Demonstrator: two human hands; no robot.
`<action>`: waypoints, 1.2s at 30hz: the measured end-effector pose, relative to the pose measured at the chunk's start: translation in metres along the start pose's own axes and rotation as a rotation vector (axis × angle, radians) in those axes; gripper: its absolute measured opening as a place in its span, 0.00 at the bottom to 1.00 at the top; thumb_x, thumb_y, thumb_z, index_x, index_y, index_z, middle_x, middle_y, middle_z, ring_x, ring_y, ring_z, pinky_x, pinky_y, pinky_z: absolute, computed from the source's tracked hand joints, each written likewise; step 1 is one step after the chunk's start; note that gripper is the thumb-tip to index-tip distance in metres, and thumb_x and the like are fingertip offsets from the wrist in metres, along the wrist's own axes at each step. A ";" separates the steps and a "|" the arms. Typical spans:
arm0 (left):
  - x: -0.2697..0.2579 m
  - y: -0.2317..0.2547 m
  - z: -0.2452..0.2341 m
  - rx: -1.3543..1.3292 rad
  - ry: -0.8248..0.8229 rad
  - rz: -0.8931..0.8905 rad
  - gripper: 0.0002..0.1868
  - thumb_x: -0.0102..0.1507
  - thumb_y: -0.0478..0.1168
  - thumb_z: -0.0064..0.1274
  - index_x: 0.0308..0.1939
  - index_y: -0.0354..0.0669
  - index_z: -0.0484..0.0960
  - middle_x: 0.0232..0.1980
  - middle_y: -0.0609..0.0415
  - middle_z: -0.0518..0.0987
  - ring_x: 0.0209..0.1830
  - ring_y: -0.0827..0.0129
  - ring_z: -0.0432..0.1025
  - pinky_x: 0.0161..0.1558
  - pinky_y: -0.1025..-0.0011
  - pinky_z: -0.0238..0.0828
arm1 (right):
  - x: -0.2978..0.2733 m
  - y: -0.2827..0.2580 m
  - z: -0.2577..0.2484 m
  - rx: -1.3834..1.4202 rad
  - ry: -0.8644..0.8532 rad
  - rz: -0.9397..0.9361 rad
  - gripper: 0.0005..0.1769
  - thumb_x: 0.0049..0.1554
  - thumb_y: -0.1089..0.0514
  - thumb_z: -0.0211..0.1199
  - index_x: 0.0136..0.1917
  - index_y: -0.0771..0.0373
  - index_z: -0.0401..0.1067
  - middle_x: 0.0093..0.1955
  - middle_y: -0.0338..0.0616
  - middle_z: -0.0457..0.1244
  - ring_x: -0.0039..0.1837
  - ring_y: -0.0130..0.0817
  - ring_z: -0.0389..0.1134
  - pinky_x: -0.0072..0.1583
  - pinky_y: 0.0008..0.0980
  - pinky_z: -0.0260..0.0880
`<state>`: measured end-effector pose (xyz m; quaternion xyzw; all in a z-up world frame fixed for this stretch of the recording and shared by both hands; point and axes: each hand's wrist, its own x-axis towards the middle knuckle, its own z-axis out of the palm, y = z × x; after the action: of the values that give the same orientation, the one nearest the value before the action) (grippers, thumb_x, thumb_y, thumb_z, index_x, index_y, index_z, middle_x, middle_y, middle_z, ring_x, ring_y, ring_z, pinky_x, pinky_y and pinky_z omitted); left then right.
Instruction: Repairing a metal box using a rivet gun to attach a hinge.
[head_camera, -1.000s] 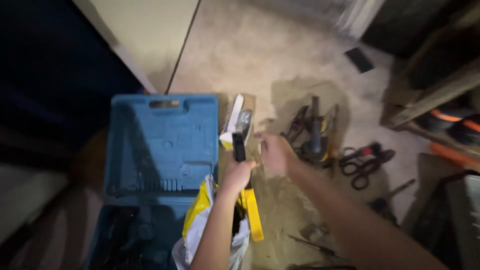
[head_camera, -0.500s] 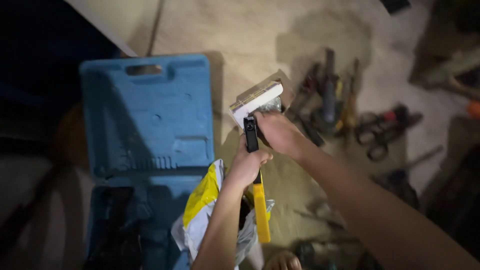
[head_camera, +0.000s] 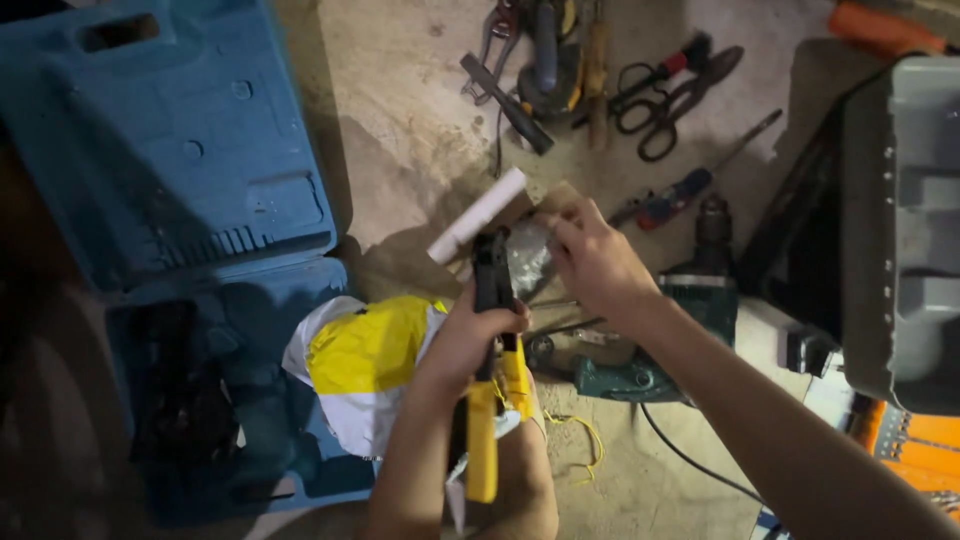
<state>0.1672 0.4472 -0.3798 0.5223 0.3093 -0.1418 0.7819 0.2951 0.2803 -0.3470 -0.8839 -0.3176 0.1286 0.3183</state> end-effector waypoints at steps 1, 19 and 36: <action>0.003 -0.005 -0.009 -0.165 -0.198 -0.020 0.29 0.54 0.30 0.56 0.59 0.23 0.70 0.43 0.43 0.78 0.43 0.59 0.73 0.49 0.65 0.70 | 0.002 0.004 -0.001 -0.014 -0.007 0.023 0.19 0.55 0.62 0.64 0.61 0.61 0.75 0.61 0.53 0.62 0.54 0.54 0.70 0.52 0.45 0.74; -0.001 0.019 0.013 0.369 0.225 0.253 0.33 0.50 0.36 0.62 0.58 0.41 0.68 0.40 0.52 0.76 0.39 0.66 0.71 0.44 0.67 0.71 | 0.011 0.040 0.026 0.681 0.126 0.506 0.11 0.58 0.61 0.65 0.54 0.63 0.76 0.51 0.46 0.72 0.50 0.32 0.74 0.54 0.34 0.76; -0.001 0.008 0.015 0.470 0.303 0.176 0.42 0.48 0.37 0.61 0.67 0.41 0.66 0.47 0.48 0.78 0.46 0.60 0.74 0.48 0.66 0.71 | 0.013 0.000 0.018 -0.371 -0.218 -0.187 0.19 0.59 0.64 0.60 0.63 0.56 0.76 0.51 0.49 0.68 0.58 0.43 0.67 0.59 0.42 0.69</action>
<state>0.1756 0.4363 -0.3694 0.7293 0.3345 -0.0616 0.5936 0.2974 0.2972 -0.3607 -0.8750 -0.4486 0.1325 0.1246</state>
